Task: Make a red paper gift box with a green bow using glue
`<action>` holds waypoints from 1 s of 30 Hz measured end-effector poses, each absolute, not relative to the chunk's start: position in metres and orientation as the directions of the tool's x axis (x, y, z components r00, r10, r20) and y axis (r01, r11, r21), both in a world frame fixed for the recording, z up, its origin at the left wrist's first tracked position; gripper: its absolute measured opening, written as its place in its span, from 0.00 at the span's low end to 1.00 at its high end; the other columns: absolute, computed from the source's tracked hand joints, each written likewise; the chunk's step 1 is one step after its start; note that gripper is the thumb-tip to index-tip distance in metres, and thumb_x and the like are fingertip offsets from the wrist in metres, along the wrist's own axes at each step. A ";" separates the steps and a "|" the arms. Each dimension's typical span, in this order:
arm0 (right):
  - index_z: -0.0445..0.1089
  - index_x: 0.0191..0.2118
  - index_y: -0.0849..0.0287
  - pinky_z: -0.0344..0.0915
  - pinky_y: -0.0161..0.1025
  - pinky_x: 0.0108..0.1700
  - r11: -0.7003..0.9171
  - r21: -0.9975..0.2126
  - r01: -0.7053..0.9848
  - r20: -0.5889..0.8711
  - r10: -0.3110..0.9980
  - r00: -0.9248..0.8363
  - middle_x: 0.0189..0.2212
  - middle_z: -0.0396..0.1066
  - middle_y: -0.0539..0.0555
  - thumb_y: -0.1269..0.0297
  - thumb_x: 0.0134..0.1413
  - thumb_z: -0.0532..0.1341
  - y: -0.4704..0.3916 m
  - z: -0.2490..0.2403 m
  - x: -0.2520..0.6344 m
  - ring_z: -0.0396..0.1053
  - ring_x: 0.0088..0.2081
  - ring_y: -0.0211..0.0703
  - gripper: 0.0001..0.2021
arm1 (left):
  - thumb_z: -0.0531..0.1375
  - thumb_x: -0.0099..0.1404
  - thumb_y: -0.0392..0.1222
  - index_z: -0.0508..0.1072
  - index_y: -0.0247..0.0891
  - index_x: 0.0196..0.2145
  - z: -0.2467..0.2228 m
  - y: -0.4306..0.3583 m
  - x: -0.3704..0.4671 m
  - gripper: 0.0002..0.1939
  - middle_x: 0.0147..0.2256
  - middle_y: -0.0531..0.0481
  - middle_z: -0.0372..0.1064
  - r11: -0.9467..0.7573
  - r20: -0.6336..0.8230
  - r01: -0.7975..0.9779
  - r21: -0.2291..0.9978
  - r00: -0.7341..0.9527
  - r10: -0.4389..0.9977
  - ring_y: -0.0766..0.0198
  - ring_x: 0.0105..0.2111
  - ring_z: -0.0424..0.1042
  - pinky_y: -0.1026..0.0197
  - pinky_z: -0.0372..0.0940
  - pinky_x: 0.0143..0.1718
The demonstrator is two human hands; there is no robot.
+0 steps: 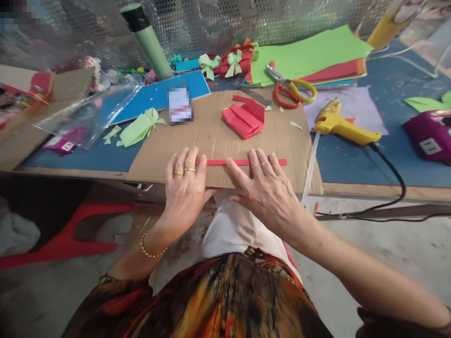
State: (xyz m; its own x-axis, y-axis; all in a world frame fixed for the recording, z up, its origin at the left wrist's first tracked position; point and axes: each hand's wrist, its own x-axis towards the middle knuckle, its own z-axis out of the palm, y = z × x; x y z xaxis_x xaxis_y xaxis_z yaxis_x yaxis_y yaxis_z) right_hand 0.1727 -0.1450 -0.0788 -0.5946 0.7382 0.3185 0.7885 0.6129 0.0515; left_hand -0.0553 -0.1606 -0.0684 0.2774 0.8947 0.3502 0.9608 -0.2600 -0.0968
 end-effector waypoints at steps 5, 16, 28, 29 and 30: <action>0.64 0.77 0.62 0.66 0.72 0.69 0.538 0.113 0.836 0.334 0.771 -0.542 0.70 0.66 0.83 0.46 0.72 0.65 -0.148 -0.074 0.158 0.66 0.72 0.79 0.37 | 0.59 0.79 0.37 0.63 0.19 0.75 -0.074 -0.157 -0.040 0.32 0.77 0.22 0.55 -0.376 0.355 0.921 -0.104 0.387 0.851 0.35 0.80 0.54 0.27 0.50 0.81; 0.71 0.70 0.70 0.69 0.71 0.68 0.511 0.065 0.857 0.359 0.789 -0.498 0.72 0.62 0.87 0.49 0.72 0.67 -0.148 -0.073 0.164 0.64 0.73 0.83 0.33 | 0.55 0.82 0.38 0.59 0.24 0.78 -0.098 -0.147 -0.031 0.32 0.77 0.27 0.58 -0.484 0.354 0.872 -0.072 0.476 0.805 0.44 0.79 0.57 0.37 0.52 0.82; 0.63 0.73 0.82 0.58 0.76 0.76 0.499 0.112 0.859 0.428 0.756 -0.495 0.71 0.63 0.89 0.44 0.72 0.64 -0.159 -0.067 0.210 0.61 0.76 0.80 0.43 | 0.71 0.73 0.45 0.68 0.42 0.75 -0.086 -0.151 -0.027 0.38 0.75 0.25 0.62 -0.462 0.361 0.879 -0.119 0.472 0.804 0.32 0.75 0.64 0.26 0.60 0.75; 0.60 0.75 0.81 0.56 0.74 0.77 0.544 0.098 0.833 0.434 0.730 -0.528 0.74 0.59 0.87 0.43 0.70 0.66 -0.157 -0.066 0.200 0.56 0.79 0.78 0.46 | 0.72 0.72 0.47 0.69 0.42 0.74 -0.087 -0.151 -0.027 0.38 0.74 0.25 0.64 -0.458 0.386 0.880 -0.127 0.469 0.794 0.31 0.74 0.66 0.25 0.62 0.73; 0.57 0.78 0.79 0.56 0.72 0.79 0.602 0.082 0.795 0.420 0.702 -0.575 0.77 0.56 0.84 0.43 0.69 0.68 -0.155 -0.067 0.190 0.53 0.80 0.75 0.49 | 0.73 0.71 0.48 0.72 0.41 0.73 -0.089 -0.150 -0.027 0.36 0.73 0.24 0.66 -0.457 0.412 0.880 -0.132 0.468 0.782 0.31 0.73 0.68 0.25 0.64 0.72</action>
State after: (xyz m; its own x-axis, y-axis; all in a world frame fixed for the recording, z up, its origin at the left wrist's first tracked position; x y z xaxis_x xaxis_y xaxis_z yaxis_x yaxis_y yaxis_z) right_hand 0.1902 -0.1548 -0.0675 -0.5749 0.7023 0.4198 0.7946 0.6016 0.0815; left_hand -0.0270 -0.1502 -0.0891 0.4682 0.7816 0.4121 0.8795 -0.4571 -0.1323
